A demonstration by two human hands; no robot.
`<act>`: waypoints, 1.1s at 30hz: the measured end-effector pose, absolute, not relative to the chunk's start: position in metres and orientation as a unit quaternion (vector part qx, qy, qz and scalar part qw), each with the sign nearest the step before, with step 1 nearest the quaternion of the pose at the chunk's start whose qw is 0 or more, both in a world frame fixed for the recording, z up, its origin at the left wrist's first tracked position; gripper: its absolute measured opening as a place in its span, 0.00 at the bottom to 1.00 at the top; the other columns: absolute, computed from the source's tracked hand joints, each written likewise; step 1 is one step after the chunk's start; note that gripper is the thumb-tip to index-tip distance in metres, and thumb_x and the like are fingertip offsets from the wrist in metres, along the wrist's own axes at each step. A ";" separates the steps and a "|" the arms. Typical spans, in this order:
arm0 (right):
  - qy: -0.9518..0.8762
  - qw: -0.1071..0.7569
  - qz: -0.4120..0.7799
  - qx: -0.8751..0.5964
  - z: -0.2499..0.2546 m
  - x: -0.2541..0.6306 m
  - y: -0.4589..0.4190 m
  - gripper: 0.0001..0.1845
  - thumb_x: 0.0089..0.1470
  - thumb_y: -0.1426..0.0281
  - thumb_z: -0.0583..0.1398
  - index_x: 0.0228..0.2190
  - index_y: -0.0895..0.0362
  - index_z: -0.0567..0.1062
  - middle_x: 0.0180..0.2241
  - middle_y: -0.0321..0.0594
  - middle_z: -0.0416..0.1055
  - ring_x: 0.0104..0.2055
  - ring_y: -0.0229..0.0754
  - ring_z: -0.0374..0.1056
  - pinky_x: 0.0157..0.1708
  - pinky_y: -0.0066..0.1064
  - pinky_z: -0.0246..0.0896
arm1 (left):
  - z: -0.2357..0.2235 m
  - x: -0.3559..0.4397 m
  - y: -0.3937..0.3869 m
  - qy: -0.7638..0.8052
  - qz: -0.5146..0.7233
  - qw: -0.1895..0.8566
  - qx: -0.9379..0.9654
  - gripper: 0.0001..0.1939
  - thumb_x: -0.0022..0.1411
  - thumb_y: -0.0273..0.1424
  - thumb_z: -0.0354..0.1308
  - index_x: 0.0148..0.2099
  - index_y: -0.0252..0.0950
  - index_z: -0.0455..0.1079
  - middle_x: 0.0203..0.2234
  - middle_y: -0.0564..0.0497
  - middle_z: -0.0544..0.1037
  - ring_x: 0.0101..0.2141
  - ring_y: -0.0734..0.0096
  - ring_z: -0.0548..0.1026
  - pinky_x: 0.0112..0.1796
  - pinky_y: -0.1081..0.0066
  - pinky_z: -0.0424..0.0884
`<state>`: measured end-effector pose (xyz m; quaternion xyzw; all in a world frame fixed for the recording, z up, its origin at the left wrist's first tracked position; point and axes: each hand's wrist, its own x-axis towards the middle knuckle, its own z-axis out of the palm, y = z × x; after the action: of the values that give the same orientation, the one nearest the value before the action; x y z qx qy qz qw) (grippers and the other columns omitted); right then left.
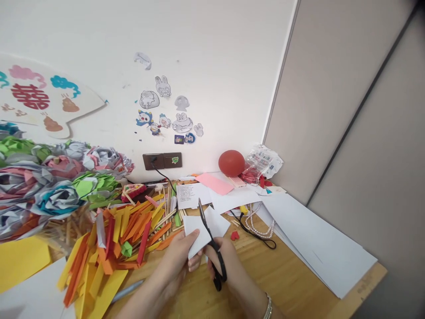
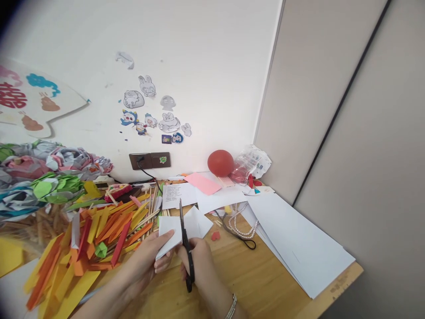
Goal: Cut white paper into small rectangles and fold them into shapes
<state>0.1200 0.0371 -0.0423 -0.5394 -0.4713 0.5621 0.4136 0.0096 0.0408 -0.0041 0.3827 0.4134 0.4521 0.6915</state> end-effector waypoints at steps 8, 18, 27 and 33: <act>-0.576 0.360 0.262 -0.686 -0.018 0.206 0.010 0.08 0.45 0.64 0.58 0.29 0.55 0.74 0.25 0.41 0.74 0.27 0.46 0.69 0.25 0.31 0.59 | 0.003 -0.036 0.020 0.511 0.468 0.617 0.374 0.16 0.53 0.43 0.60 0.25 0.35 0.69 0.10 0.53 0.71 0.13 0.75 0.66 0.16 0.78 0.60; -0.665 0.160 0.011 -0.730 -0.073 0.309 -0.016 0.28 0.46 0.80 0.51 0.51 0.60 0.68 0.39 0.49 0.73 0.42 0.48 0.69 0.43 0.33 0.62 | -0.011 -0.044 0.004 0.538 0.499 0.591 0.335 0.15 0.49 0.44 0.64 0.30 0.37 0.73 0.20 0.49 0.79 0.22 0.66 0.74 0.24 0.72 0.70; -0.684 0.025 -0.010 -0.729 -0.021 0.257 0.013 0.21 0.46 0.85 0.49 0.33 0.58 0.77 0.36 0.51 0.70 0.38 0.50 0.67 0.31 0.33 0.58 | -0.024 -0.043 -0.001 0.517 0.496 0.624 0.312 0.22 0.53 0.49 0.58 0.31 0.32 0.72 0.21 0.42 0.80 0.21 0.65 0.75 0.22 0.73 0.68; -0.746 0.126 0.078 -0.649 -0.011 0.153 0.035 0.16 0.51 0.65 0.58 0.39 0.62 0.74 0.39 0.53 0.72 0.42 0.53 0.67 0.41 0.37 0.58 | -0.030 -0.039 -0.002 0.543 0.513 0.583 0.319 0.21 0.55 0.47 0.58 0.28 0.32 0.72 0.17 0.44 0.78 0.18 0.69 0.73 0.21 0.74 0.67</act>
<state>0.1533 0.0350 -0.0107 -0.6491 -0.7462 0.0777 0.1257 -0.0393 -0.0023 -0.0299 0.3192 0.5429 0.5130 0.5832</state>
